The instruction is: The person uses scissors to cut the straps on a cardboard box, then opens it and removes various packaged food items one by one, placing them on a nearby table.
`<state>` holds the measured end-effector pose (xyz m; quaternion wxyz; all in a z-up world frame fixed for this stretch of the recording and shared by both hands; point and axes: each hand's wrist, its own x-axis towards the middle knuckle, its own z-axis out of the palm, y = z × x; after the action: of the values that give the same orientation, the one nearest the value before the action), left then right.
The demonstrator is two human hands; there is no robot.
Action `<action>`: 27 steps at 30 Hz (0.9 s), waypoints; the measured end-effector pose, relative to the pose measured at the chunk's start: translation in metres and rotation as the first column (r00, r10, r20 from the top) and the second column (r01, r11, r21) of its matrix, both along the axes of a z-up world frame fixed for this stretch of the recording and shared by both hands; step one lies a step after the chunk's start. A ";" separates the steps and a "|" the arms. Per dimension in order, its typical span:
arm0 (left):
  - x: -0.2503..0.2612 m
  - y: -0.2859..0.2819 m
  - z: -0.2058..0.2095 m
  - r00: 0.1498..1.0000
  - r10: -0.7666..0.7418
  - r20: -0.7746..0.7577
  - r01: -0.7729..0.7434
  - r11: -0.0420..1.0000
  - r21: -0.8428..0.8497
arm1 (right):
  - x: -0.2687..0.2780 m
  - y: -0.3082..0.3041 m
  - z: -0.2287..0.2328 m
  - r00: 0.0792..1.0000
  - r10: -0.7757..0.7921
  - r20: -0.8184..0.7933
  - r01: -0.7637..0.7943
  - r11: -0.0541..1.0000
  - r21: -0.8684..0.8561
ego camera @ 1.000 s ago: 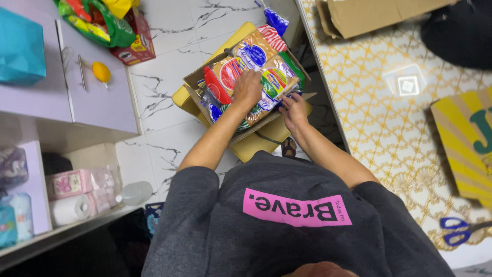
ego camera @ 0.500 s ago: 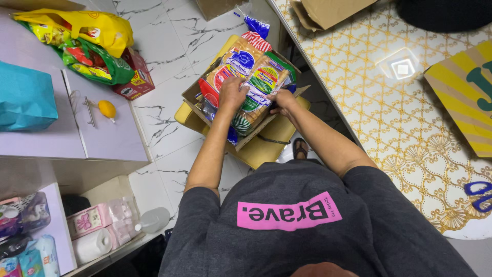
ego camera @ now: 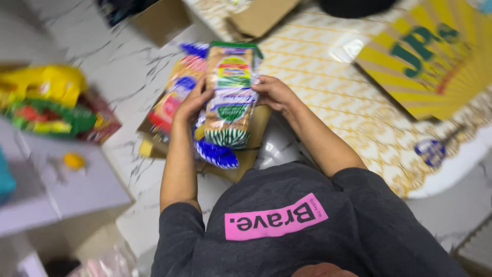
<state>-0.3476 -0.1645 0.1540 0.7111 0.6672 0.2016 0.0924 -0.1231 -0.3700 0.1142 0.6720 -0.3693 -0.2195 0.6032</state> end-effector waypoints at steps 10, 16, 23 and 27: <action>0.231 -0.134 -0.057 0.979 -0.138 0.153 0.191 0.886 -0.423 | 0.124 -0.160 -0.027 0.867 -0.381 0.321 0.455 0.869 -0.197; 0.331 -0.113 -0.138 0.993 -0.118 0.004 0.109 0.899 -0.424 | 0.193 -0.144 -0.091 0.891 -0.451 0.045 0.442 0.841 -0.313; 0.378 -0.090 -0.156 0.999 -0.034 -0.018 0.026 0.934 -0.355 | 0.247 -0.104 -0.129 0.868 -0.497 -0.010 0.468 0.825 -0.317; 0.401 -0.125 -0.135 0.996 -0.077 0.048 0.090 0.916 -0.392 | 0.266 -0.146 -0.132 0.820 -0.568 0.072 0.569 0.795 -0.208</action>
<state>0.0531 -0.2900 0.0195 0.8370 0.5171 0.1763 0.0302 0.1433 -0.5165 -0.0178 0.7763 -0.4918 -0.0325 0.3930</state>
